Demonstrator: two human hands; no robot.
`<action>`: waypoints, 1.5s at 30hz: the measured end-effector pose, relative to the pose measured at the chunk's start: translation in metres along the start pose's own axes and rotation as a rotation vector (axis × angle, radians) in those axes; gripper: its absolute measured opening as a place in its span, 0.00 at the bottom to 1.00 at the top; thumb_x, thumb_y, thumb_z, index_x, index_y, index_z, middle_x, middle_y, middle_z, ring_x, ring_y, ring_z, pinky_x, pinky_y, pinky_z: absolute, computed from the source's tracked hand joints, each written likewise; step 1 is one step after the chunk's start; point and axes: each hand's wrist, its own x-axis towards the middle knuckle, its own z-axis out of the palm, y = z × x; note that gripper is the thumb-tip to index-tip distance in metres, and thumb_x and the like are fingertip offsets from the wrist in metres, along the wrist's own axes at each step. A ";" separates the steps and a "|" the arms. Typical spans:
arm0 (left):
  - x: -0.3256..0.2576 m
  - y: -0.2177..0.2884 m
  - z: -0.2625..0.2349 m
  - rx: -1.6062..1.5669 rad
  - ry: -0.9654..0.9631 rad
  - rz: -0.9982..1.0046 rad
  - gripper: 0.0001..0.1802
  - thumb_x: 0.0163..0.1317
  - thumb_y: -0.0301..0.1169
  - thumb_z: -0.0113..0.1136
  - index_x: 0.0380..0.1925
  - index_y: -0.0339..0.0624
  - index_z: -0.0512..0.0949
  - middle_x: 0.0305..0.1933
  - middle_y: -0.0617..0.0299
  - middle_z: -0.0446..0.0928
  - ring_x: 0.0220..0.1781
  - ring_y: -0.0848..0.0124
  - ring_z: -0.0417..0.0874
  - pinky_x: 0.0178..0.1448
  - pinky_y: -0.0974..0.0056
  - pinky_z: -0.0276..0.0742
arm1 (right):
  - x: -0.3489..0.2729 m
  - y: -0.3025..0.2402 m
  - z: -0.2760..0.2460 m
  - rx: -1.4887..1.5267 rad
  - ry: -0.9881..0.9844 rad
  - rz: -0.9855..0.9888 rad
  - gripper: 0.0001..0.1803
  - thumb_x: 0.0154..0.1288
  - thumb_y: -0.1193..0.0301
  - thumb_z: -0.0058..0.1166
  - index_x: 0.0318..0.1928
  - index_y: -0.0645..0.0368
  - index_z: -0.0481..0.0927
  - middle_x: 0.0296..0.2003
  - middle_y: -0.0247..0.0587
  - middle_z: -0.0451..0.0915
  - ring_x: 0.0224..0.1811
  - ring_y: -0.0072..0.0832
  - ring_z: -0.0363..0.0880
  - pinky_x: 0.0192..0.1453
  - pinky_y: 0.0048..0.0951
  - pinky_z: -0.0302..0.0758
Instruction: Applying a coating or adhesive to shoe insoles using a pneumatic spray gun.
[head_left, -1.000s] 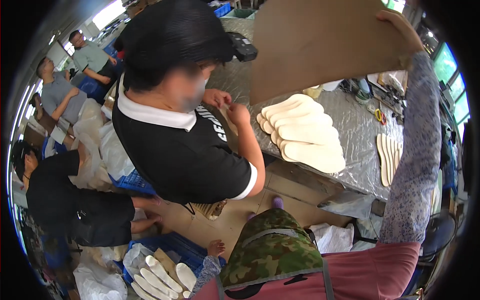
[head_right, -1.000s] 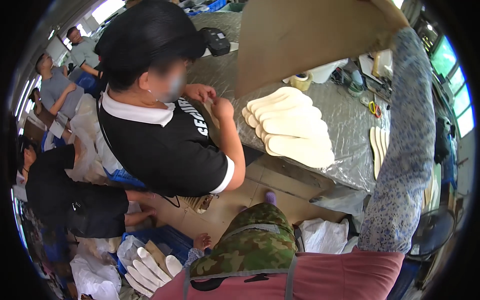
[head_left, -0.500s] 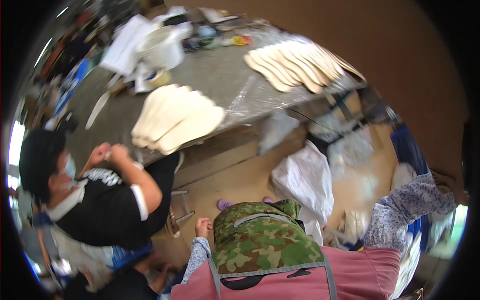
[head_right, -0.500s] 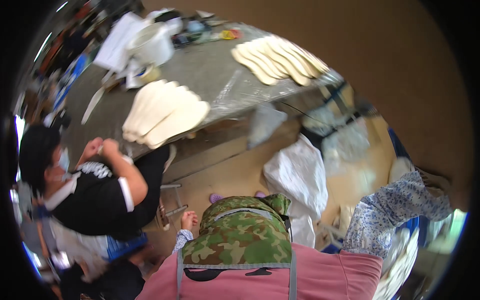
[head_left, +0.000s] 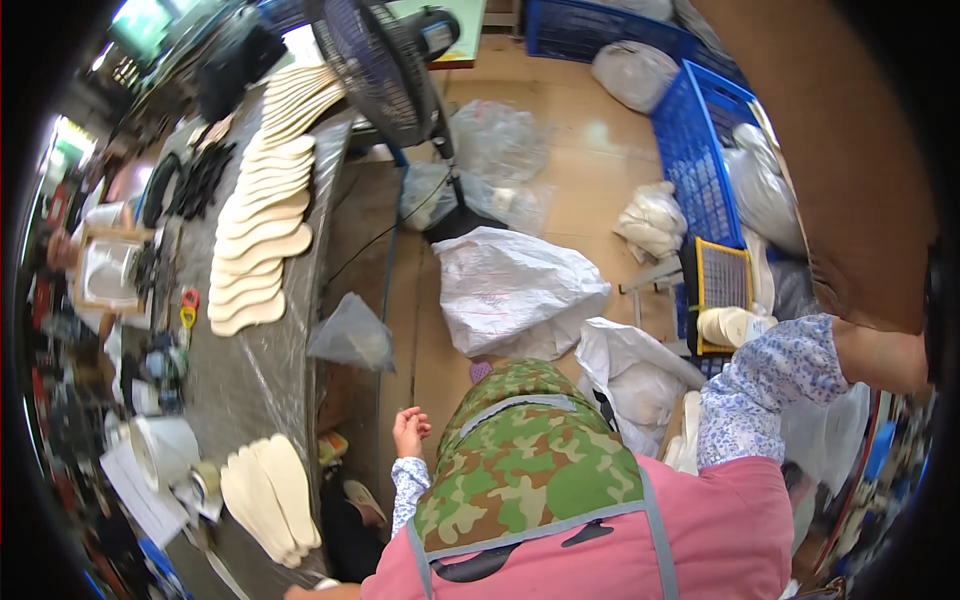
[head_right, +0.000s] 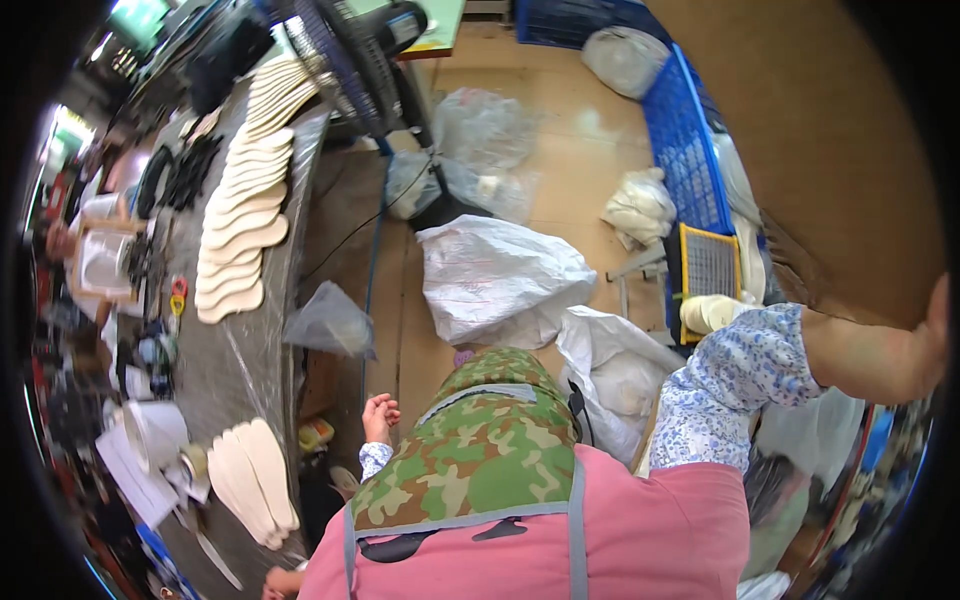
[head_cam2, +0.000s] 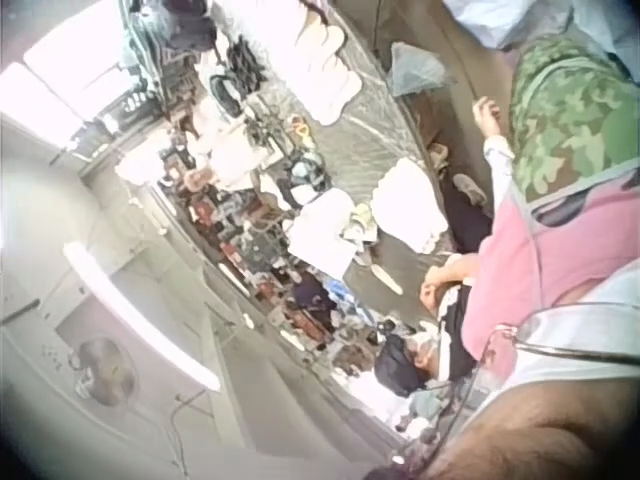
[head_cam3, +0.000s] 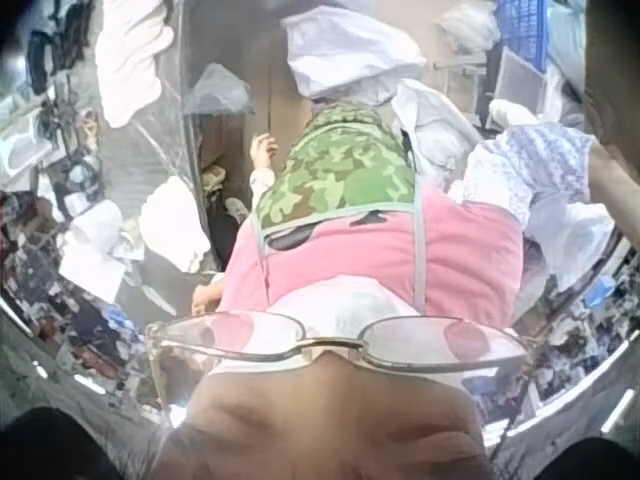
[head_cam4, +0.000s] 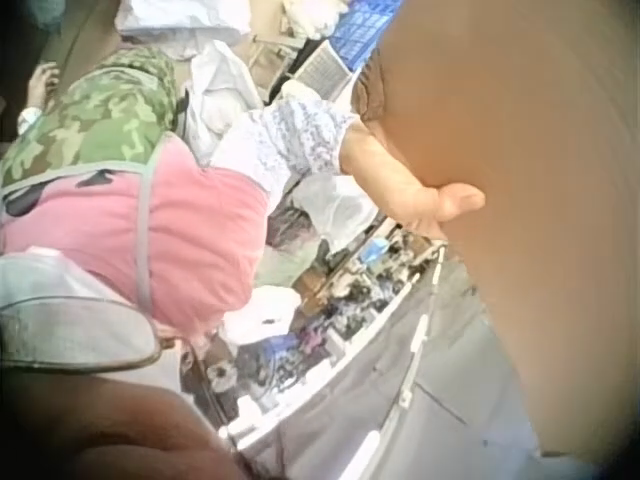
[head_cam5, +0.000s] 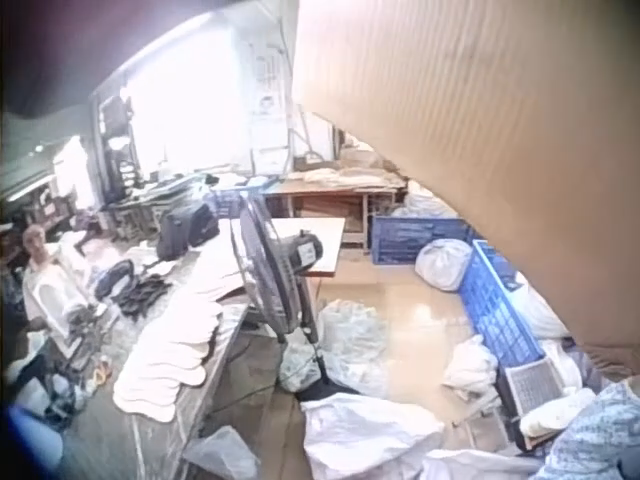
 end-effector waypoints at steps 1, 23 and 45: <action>0.013 0.013 0.000 0.050 -0.008 0.004 0.08 0.67 0.28 0.46 0.44 0.42 0.72 0.33 0.63 0.77 0.23 0.78 0.76 0.27 0.73 0.73 | 0.000 0.005 -0.007 -0.053 0.016 -0.019 0.13 0.51 0.74 0.62 0.36 0.71 0.80 0.37 0.48 0.81 0.37 0.32 0.80 0.43 0.29 0.77; 0.252 0.150 0.354 0.142 -0.397 -0.046 0.15 0.66 0.29 0.47 0.51 0.38 0.72 0.36 0.60 0.78 0.27 0.77 0.76 0.31 0.71 0.73 | -0.117 0.387 0.097 -0.264 -0.271 0.345 0.13 0.62 0.78 0.53 0.47 0.71 0.76 0.44 0.42 0.79 0.42 0.25 0.77 0.48 0.23 0.73; 0.498 0.662 0.794 -0.941 -0.406 0.556 0.41 0.65 0.60 0.37 0.67 0.42 0.51 0.65 0.47 0.62 0.58 0.54 0.72 0.51 0.52 0.77 | -0.211 0.878 0.391 0.447 -0.375 2.017 0.23 0.61 0.65 0.45 0.55 0.64 0.68 0.49 0.48 0.76 0.47 0.40 0.77 0.52 0.39 0.76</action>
